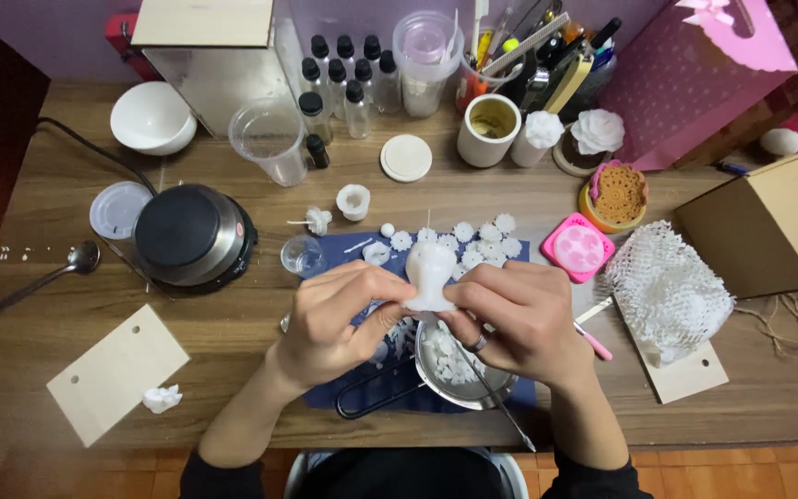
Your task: Refining the shape of small wax flower petals by demolding them and using a fine tool to remove imperfections and excess wax.
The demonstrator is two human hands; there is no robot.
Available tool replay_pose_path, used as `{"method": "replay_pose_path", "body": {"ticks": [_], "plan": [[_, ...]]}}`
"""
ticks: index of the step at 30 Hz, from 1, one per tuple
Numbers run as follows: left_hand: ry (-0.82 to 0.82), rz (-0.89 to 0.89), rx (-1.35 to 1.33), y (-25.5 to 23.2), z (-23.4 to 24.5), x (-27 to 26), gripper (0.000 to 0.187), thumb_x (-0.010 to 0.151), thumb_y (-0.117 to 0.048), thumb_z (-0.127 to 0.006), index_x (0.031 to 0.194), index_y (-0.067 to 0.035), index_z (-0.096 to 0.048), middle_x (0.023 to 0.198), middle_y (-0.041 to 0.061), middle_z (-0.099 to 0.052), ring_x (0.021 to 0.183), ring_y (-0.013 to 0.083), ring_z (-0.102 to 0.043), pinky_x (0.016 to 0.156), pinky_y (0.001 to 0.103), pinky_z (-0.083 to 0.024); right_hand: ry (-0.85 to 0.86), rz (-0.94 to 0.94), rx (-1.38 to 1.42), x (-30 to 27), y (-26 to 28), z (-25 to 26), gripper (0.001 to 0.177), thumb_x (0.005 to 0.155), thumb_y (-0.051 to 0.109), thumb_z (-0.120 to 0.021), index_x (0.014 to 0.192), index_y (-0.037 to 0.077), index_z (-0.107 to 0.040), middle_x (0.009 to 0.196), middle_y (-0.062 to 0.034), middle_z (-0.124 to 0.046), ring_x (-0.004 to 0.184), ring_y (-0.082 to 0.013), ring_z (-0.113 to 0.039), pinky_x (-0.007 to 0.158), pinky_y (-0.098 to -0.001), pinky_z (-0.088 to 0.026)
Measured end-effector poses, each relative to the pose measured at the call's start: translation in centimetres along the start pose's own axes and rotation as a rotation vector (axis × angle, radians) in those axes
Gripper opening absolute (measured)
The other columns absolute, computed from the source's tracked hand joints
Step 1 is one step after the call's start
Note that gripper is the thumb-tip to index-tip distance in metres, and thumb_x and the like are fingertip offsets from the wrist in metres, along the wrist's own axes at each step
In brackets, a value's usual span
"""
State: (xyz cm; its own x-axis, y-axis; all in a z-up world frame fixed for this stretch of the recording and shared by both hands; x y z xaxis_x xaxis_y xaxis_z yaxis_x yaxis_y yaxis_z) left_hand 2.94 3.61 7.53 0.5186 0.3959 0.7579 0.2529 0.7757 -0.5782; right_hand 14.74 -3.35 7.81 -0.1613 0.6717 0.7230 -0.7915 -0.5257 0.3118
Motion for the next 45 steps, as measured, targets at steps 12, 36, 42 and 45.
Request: {"method": "replay_pose_path", "body": {"ticks": [12, 36, 42, 45], "plan": [[-0.008, -0.028, 0.043, 0.0, -1.4, -1.4, 0.023, 0.091, -0.014, -0.056, 0.070, -0.008, -0.060, 0.052, 0.002, -0.050, 0.042, 0.0244, -0.052, 0.047, 0.030, -0.051, 0.102, -0.071, 0.174, 0.8, 0.6, 0.4, 0.025, 0.089, 0.023, -0.054, 0.067, 0.013, -0.058, 0.052, -0.0021, -0.046, 0.037, -0.0231, -0.045, 0.039, -0.0298, -0.041], [-0.014, -0.205, 0.293, -0.8, -1.5, -0.5, 0.029, 0.094, -0.014, -0.052, 0.070, 0.002, -0.048, 0.064, 0.009, -0.049, 0.055, 0.0211, -0.049, 0.052, 0.032, -0.043, 0.092, -0.089, -0.119, 0.0, 1.2, -0.9, 0.015, 0.090, 0.010, -0.055, 0.076, 0.006, -0.050, 0.063, -0.0034, -0.043, 0.045, -0.0164, -0.036, 0.040, -0.0286, -0.027], [-0.030, -0.155, 0.160, -0.6, -1.1, -0.9, 0.031, 0.096, -0.020, -0.047, 0.071, -0.002, -0.052, 0.062, 0.007, -0.056, 0.053, 0.0192, -0.054, 0.053, 0.030, -0.043, 0.083, -0.032, 0.080, 0.3, 1.1, -0.1, 0.020, 0.090, 0.012, -0.050, 0.072, 0.003, -0.051, 0.061, -0.0051, -0.048, 0.045, -0.0198, -0.039, 0.041, -0.0289, -0.030], [-0.016, -0.107, 0.148, -0.5, -0.9, -0.3, 0.030, 0.097, -0.020, -0.044, 0.072, -0.004, -0.049, 0.063, 0.006, -0.054, 0.054, 0.0195, -0.054, 0.054, 0.031, -0.039, 0.065, -0.062, 0.030, 0.2, 0.6, 0.0, 0.023, 0.089, 0.015, -0.054, 0.070, 0.002, -0.049, 0.062, -0.0060, -0.050, 0.045, -0.0189, -0.038, 0.042, -0.0285, -0.031]]}}
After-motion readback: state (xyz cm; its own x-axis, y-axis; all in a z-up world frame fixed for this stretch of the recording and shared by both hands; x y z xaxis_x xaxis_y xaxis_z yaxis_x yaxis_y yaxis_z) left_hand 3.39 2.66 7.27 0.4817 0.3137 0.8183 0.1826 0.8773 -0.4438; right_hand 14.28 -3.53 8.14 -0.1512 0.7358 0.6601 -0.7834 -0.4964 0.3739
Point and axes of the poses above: each hand's wrist, its own x-axis towards the middle knuckle, its own z-axis out of the back of the hand, y = z × x, the point moved 8 cm from there along x, towards the middle knuckle
